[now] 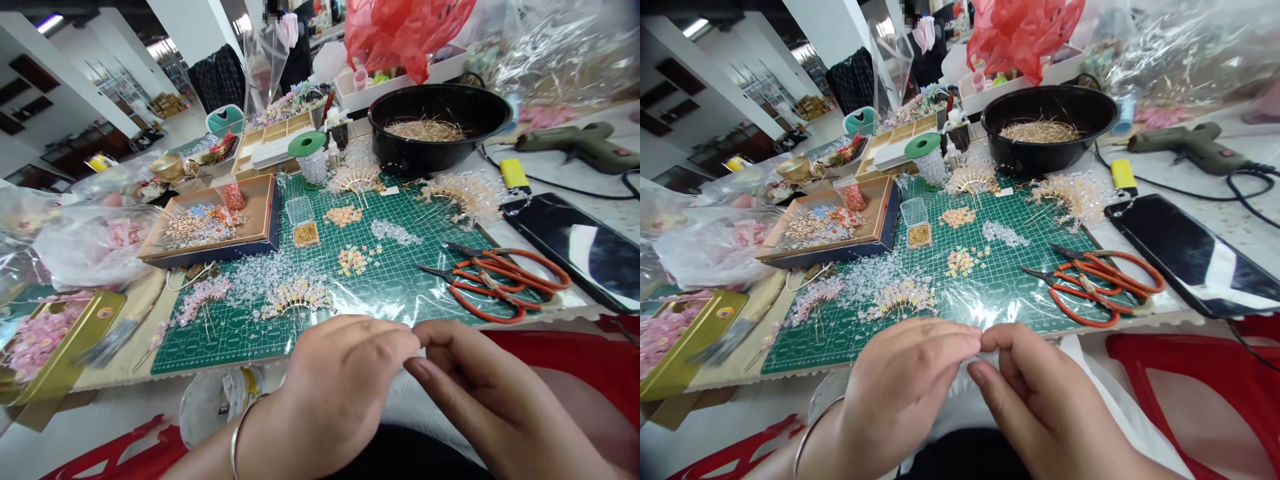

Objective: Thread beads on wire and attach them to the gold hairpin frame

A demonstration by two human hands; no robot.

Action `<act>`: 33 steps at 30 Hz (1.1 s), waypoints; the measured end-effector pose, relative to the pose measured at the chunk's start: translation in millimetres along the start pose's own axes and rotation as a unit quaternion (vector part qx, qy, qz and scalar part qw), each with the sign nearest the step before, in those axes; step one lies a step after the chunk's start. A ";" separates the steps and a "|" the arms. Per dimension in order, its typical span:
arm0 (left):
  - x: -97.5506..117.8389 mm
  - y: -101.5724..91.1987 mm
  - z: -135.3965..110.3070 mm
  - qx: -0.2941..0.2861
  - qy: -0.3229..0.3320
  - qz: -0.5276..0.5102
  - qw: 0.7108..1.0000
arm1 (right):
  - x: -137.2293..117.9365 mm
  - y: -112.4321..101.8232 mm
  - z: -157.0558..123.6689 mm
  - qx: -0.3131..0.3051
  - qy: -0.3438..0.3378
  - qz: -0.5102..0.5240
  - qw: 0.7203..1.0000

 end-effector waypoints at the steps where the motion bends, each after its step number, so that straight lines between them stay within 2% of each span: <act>1: 2.6 -1.7 3.1 -0.003 0.038 0.032 0.999 | 2.0 -1.0 0.5 0.003 0.008 0.003 1.000; 3: 4.7 -6.0 15.5 -0.015 0.074 0.076 0.994 | 5.1 -4.8 1.6 0.018 0.008 -0.009 1.000; 6: -6.3 -11.8 53.1 -0.022 0.073 0.138 0.987 | 6.7 -12.4 4.8 0.048 -0.009 -0.030 0.998; 8: -27.0 -10.9 87.9 -0.036 0.020 0.202 0.979 | 6.7 -16.6 7.6 0.055 -0.019 -0.032 0.998; 10: -52.7 -3.7 121.8 -0.080 -0.007 0.291 0.953 | 7.0 -19.8 10.0 0.052 -0.033 -0.033 0.998; 11: -64.8 2.2 136.1 -0.115 0.008 0.337 0.935 | 7.8 -21.1 10.8 0.047 -0.040 -0.035 0.997; 15: -95.1 23.0 171.4 -0.172 0.059 0.370 0.911 | 15.5 -24.5 10.6 0.017 -0.040 -0.023 0.999; 20: -100.4 32.1 182.5 -0.213 0.114 0.384 0.891 | 26.5 -25.9 11.7 0.014 0.029 0.032 0.999; 24: -100.5 31.7 184.0 -0.228 0.125 0.387 0.885 | 29.0 -25.4 15.3 0.010 0.033 0.046 0.998; 30: -98.6 35.7 183.9 -0.225 0.087 0.377 0.894 | 23.4 -24.7 13.1 0.014 0.018 0.033 0.999; 33: -85.6 25.2 180.3 -0.211 0.053 0.366 0.905 | 19.1 -24.7 7.3 0.018 0.011 0.012 1.000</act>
Point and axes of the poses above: each hand's wrist, its own z-axis towards the middle knuckle, its own y-axis out of the palm, x = y × z, the point moved 2 cm from there along z, towards the middle knuckle, and after that the axes turned 14 degrees about -y, right-handed, at the moved point
